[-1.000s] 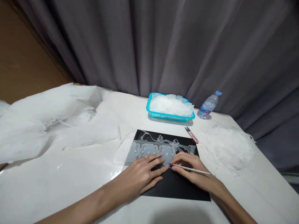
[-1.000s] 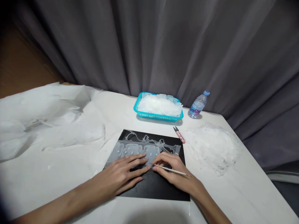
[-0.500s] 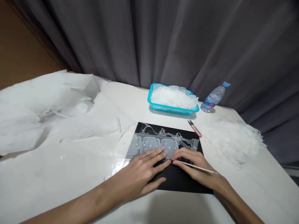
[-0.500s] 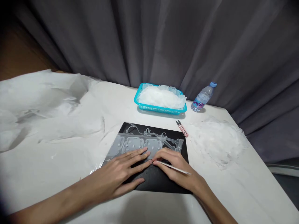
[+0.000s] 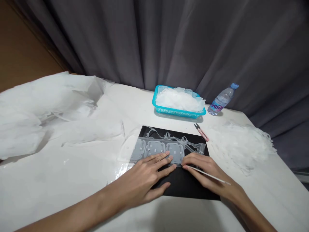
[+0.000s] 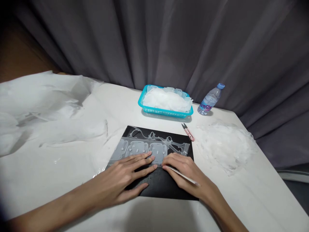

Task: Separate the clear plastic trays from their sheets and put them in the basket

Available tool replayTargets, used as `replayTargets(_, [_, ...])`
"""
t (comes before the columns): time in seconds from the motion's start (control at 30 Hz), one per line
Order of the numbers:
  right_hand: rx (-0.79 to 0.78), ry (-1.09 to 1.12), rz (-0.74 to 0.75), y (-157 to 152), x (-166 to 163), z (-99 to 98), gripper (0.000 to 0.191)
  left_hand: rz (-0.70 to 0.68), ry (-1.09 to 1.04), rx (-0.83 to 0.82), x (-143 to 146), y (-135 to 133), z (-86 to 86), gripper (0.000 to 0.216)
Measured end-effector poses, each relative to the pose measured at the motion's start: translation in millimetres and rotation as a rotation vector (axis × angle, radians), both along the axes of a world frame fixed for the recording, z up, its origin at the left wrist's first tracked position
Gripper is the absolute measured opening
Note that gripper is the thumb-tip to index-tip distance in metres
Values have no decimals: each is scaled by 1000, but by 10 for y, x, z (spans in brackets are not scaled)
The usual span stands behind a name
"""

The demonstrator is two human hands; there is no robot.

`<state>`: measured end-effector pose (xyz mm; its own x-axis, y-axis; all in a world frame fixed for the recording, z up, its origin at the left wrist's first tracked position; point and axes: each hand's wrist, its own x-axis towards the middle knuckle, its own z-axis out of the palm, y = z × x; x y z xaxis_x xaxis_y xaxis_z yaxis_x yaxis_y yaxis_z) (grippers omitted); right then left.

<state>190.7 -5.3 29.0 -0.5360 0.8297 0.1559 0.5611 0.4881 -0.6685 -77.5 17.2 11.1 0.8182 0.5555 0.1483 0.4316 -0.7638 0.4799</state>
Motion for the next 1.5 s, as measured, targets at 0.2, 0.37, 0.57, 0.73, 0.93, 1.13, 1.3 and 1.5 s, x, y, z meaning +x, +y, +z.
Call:
replayTargets(0.2, [-19,43,31,31,32,-57,16,-34,58,0,-12,49,48,53])
replayTargets(0.37, [102,-42,81,42,-3,-110,19,-38,14,-13,-28,64,11,56])
replayTargets(0.57, [541,-286,109,-10,-9,-395,33,46,-39,5,-52,12,-14,60])
replayTargets(0.73, [570,-309,66,18,-77,-386,39,21,72,-91,-75,29,41,57])
replayTargets(0.93, [442,90,-403,550,-12,-233,25,6,87,-141,-80,49,104,56])
replayTargets(1.13, [285,237,-539,529,61,0,20,176,-4,-289,-87,35,25,45])
replayTargets(1.3, [-48,250,-2,51,-293,62,30,388,-173,-621,-112,210,14,53])
replayTargets(1.5, [-114,282,-19,117,-201,86,34,341,-306,-730,1,336,79,37])
